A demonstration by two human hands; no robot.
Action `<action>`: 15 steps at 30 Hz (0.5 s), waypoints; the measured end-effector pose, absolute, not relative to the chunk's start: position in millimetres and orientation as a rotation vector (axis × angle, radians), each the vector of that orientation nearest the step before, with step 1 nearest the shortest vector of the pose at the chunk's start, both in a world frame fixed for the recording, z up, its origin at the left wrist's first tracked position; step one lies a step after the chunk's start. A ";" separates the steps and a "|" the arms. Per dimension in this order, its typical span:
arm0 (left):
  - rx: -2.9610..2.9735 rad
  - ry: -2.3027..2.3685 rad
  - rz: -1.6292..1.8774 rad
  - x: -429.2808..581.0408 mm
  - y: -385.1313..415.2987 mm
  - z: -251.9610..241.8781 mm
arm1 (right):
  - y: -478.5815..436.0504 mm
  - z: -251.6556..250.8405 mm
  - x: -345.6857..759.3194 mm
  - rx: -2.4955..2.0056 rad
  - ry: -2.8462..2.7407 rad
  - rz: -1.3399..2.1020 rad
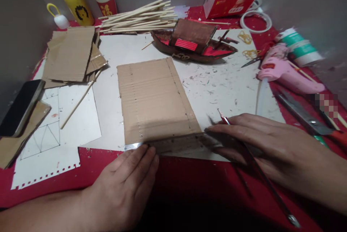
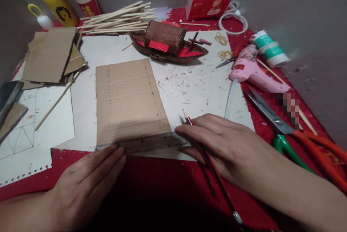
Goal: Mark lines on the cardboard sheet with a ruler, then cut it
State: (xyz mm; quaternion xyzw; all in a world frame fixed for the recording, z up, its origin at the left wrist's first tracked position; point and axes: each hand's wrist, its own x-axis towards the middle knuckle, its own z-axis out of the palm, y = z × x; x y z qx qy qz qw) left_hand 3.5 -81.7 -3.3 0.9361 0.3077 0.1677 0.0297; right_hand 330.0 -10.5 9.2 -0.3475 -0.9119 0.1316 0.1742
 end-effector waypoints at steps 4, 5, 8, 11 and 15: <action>2.891 0.952 0.540 3.9 -83.8 -1.6 | -9.3 10.7 333.4 -0.993 -2.618 0.339; 2.890 0.949 0.554 4.2 -84.0 -1.5 | -9.2 10.8 334.1 -0.997 -2.621 0.337; 2.895 0.932 0.561 5.0 -84.1 -1.5 | -9.5 10.3 335.9 -0.977 -2.626 0.341; 2.915 0.918 0.551 5.3 -82.9 -1.5 | -10.3 8.7 336.9 -0.946 -2.628 0.338; 2.965 0.895 0.565 5.1 -80.0 -0.2 | -9.6 6.9 337.2 -0.948 -2.624 0.315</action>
